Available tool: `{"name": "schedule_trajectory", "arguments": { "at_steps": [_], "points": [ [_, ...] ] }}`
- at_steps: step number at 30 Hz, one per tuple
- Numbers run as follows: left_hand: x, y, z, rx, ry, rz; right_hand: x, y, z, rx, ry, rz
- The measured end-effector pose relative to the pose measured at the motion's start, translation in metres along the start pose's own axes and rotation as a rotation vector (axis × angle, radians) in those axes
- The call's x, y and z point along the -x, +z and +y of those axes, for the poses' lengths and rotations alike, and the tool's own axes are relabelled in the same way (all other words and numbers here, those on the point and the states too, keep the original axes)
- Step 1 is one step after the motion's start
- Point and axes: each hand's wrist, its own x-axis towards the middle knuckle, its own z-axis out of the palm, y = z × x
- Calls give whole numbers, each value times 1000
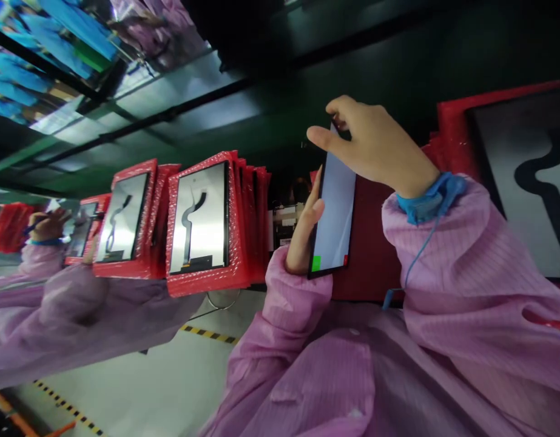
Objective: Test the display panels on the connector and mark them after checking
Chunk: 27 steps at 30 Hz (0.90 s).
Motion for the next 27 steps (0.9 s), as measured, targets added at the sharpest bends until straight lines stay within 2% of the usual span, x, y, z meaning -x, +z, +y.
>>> {"name": "schedule_trajectory", "arguments": {
  "at_steps": [4,7,9,12,14,23,25,27],
  "points": [
    [-4,0,3,-39,29,-280,-1,-2,4,26,35,16],
    [5,-15,10,-113,58,-399,-1,-1,4,45,58,16],
    [17,-26,15,-246,111,-437,-2,1,4,53,64,19],
    [33,-35,21,-508,219,-425,-3,3,4,50,62,26],
    [38,-34,22,-569,248,-402,-3,3,4,48,58,34],
    [39,-21,23,-353,185,-437,-3,2,5,28,72,56],
    [41,-23,21,-291,223,-425,-3,3,5,36,71,62],
    [40,-32,14,-285,337,-328,-3,3,6,41,74,69]
  ]
}}
